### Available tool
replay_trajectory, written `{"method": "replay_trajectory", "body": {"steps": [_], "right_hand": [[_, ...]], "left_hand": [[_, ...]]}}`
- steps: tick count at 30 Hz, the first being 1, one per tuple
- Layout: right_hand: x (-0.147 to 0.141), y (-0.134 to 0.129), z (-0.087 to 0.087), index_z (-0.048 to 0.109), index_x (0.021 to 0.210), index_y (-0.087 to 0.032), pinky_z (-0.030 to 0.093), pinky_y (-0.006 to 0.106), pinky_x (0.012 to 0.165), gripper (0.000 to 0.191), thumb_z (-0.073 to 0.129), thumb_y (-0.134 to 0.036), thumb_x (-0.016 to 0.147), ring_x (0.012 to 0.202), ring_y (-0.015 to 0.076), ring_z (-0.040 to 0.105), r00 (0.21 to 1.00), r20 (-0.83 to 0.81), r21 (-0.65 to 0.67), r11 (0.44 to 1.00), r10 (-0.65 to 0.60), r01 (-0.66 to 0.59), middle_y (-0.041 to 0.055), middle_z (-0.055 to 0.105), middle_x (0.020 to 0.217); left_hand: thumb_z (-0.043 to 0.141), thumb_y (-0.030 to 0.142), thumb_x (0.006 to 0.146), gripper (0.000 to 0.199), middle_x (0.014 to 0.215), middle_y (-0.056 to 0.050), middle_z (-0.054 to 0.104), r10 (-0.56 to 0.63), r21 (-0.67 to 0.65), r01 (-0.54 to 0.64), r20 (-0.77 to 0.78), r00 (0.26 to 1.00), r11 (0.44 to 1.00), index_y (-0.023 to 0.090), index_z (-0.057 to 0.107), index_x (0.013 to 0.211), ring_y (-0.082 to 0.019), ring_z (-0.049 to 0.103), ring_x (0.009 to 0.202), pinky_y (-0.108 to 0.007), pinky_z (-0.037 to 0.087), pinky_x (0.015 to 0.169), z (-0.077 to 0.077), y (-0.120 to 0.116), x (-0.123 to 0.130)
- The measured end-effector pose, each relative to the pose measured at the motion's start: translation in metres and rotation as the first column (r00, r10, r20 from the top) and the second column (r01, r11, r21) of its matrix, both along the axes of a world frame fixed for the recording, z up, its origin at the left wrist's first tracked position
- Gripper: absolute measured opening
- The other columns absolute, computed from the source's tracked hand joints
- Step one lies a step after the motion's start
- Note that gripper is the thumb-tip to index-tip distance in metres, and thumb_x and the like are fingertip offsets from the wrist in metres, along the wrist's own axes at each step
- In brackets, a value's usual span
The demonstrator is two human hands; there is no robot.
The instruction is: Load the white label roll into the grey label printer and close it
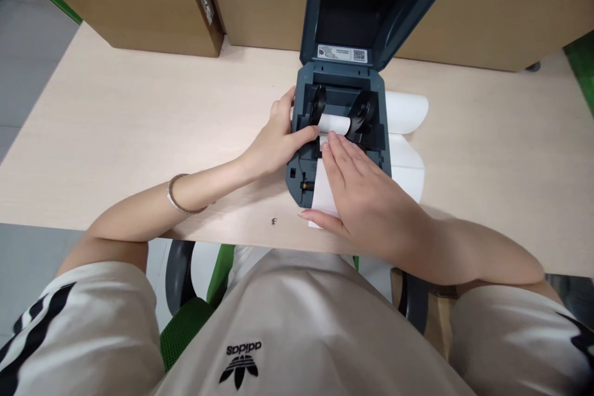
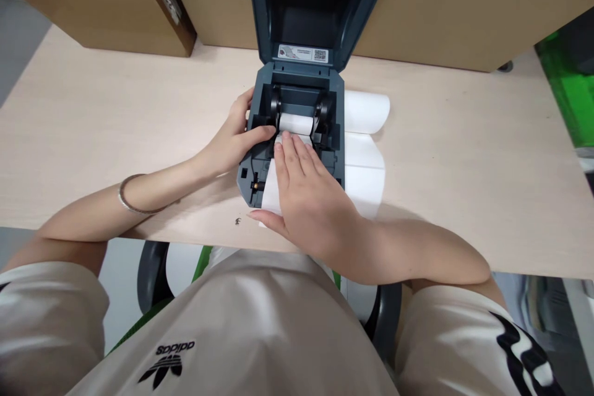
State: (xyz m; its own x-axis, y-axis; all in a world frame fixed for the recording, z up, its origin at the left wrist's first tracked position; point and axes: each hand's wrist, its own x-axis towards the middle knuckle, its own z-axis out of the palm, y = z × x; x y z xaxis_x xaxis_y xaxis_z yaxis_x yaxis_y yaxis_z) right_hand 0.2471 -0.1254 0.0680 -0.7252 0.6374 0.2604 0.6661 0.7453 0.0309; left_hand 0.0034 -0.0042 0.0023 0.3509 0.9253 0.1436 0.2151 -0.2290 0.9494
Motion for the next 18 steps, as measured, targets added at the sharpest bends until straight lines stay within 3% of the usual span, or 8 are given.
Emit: {"method": "replay_trajectory", "body": {"steps": [4,9,13,16,18], "right_hand": [[0.000,-0.002,0.001,0.051,0.171,0.028,0.052,0.064,0.144,0.104,0.041,-0.066,0.127,0.171,0.0540,0.057,1.000,0.002,0.039,0.999,0.027,-0.027,0.0493,0.048,0.176],[-0.005,-0.017,0.002,0.047,0.177,0.023,0.049,0.065,0.146,0.106,0.050,-0.069,0.124,0.175,0.0532,0.052,0.998,0.062,-0.001,1.000,-0.028,0.028,0.0458,0.041,0.183],[-0.005,-0.027,0.004,0.053,0.173,0.023,0.052,0.067,0.143,0.109,0.057,-0.073,0.121,0.171,0.0557,0.056,0.993,0.101,0.000,0.998,-0.062,0.062,0.0461,0.046,0.180],[0.006,-0.026,0.019,0.062,0.163,0.024,0.057,0.062,0.138,0.101,0.042,-0.067,0.127,0.163,0.0512,0.066,0.993,0.116,-0.001,1.000,0.023,-0.023,0.0444,0.060,0.168],[0.018,-0.020,0.041,0.078,0.150,0.014,0.068,0.053,0.122,0.095,0.033,-0.067,0.129,0.146,0.0438,0.079,0.996,0.053,-0.049,0.997,0.069,-0.066,0.0368,0.075,0.153]], "left_hand": [[0.083,0.042,0.095,0.091,0.193,-0.007,0.049,0.003,-0.020,-0.002,0.024,1.000,1.000,0.038,0.045,0.177,-0.043,0.038,0.183,-0.064,0.034,0.153,-0.002,-0.001,0.000],[0.084,0.042,0.094,0.089,0.188,-0.008,0.053,0.020,-0.021,-0.020,0.013,1.000,1.000,0.038,0.047,0.175,-0.042,0.040,0.181,-0.065,0.042,0.149,-0.001,-0.001,0.001],[0.085,0.046,0.094,0.089,0.188,-0.009,0.053,0.026,-0.008,-0.026,0.001,1.000,1.000,0.038,0.048,0.175,-0.043,0.042,0.180,-0.066,0.046,0.147,0.000,-0.002,0.001],[0.085,0.051,0.095,0.091,0.190,-0.009,0.051,0.016,-0.004,-0.016,0.001,1.000,1.000,0.039,0.047,0.176,-0.044,0.042,0.180,-0.066,0.047,0.145,0.000,-0.002,0.000],[0.083,0.054,0.098,0.089,0.190,-0.009,0.052,0.013,-0.005,-0.013,0.000,1.000,1.000,0.038,0.046,0.177,-0.043,0.042,0.180,-0.065,0.045,0.147,-0.001,-0.002,0.000]]}}
